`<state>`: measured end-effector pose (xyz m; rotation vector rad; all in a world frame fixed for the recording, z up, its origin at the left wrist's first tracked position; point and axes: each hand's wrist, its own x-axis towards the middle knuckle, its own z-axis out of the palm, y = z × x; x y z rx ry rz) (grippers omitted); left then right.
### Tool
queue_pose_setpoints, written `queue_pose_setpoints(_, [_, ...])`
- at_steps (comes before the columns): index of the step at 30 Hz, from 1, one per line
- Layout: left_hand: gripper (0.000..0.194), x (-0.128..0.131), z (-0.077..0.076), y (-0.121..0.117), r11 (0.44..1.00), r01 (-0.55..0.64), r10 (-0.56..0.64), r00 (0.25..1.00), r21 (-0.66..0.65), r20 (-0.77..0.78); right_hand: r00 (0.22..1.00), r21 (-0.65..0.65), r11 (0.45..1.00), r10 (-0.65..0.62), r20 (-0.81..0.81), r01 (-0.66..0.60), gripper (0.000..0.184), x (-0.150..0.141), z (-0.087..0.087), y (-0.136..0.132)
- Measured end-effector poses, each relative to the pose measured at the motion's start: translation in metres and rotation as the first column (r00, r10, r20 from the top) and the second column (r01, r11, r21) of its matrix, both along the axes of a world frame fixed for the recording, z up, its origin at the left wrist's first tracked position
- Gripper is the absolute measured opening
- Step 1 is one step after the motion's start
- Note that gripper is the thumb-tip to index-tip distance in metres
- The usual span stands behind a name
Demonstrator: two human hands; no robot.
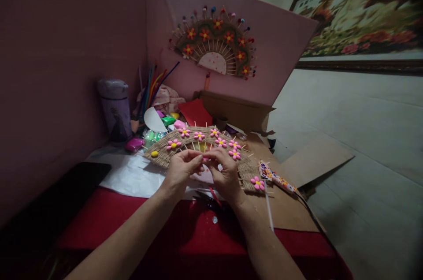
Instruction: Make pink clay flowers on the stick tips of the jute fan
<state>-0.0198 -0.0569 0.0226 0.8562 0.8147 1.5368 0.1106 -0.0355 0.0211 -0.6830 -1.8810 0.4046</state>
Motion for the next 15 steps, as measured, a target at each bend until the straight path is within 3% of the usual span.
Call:
queue_pose_setpoints(5, [0.025, 0.0006, -0.0009, 0.0002, 0.993, -0.087, 0.09, 0.995, 0.077, -0.042, 1.0, -0.071, 0.997, -0.021, -0.011, 0.021, 0.006, -0.0002, 0.0014, -0.0006])
queue_pose_setpoints(15, [0.022, 0.0002, 0.0005, -0.0018, 1.0, 0.003, -0.003, 1.0, 0.013, -0.007, 0.999, -0.091, 0.996, 0.016, -0.038, -0.019, 0.006, 0.0024, 0.0012, 0.0028])
